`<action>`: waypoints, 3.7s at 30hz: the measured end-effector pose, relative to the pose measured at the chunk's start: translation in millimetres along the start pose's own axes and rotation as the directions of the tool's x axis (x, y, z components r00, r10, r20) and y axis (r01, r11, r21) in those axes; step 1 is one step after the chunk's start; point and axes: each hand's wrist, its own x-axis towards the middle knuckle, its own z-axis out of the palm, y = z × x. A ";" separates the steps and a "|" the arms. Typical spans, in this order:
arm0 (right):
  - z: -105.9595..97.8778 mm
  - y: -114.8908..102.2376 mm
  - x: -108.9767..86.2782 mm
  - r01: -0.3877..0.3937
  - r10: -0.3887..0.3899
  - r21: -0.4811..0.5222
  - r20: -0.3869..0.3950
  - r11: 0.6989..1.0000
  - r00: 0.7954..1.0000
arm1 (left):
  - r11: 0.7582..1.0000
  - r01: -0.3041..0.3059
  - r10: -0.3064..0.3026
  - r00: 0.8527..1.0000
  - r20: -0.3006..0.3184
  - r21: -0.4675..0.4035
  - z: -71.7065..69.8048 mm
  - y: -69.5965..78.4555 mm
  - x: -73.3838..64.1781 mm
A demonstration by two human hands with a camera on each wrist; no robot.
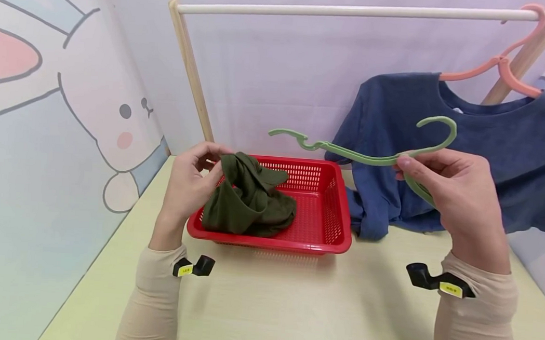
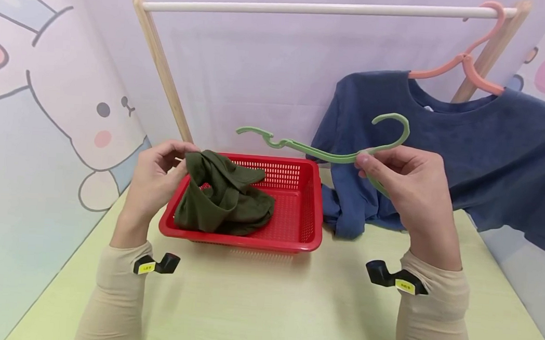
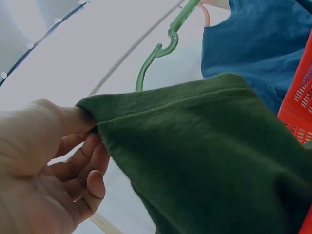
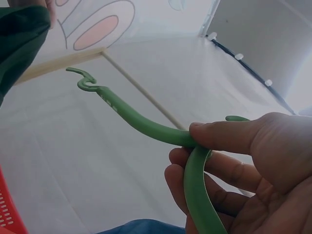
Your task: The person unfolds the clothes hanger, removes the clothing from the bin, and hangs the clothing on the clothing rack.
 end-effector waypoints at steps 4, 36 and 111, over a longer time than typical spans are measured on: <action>0.6 -0.5 -1.0 0.018 -0.017 0.041 -0.014 0.999 1.000 | 0.994 -0.021 0.018 0.999 -0.035 -0.105 0.3 3.6 -0.9; 5.7 -0.1 0.1 -0.009 0.009 0.008 0.016 1.000 1.000 | 0.940 0.116 -0.259 0.853 0.453 0.320 6.2 -22.3 -0.4; 180.0 -38.1 19.1 0.377 -0.435 0.458 0.025 0.805 0.900 | 0.995 0.095 -0.095 0.995 -0.027 -0.019 9.9 -0.4 -0.6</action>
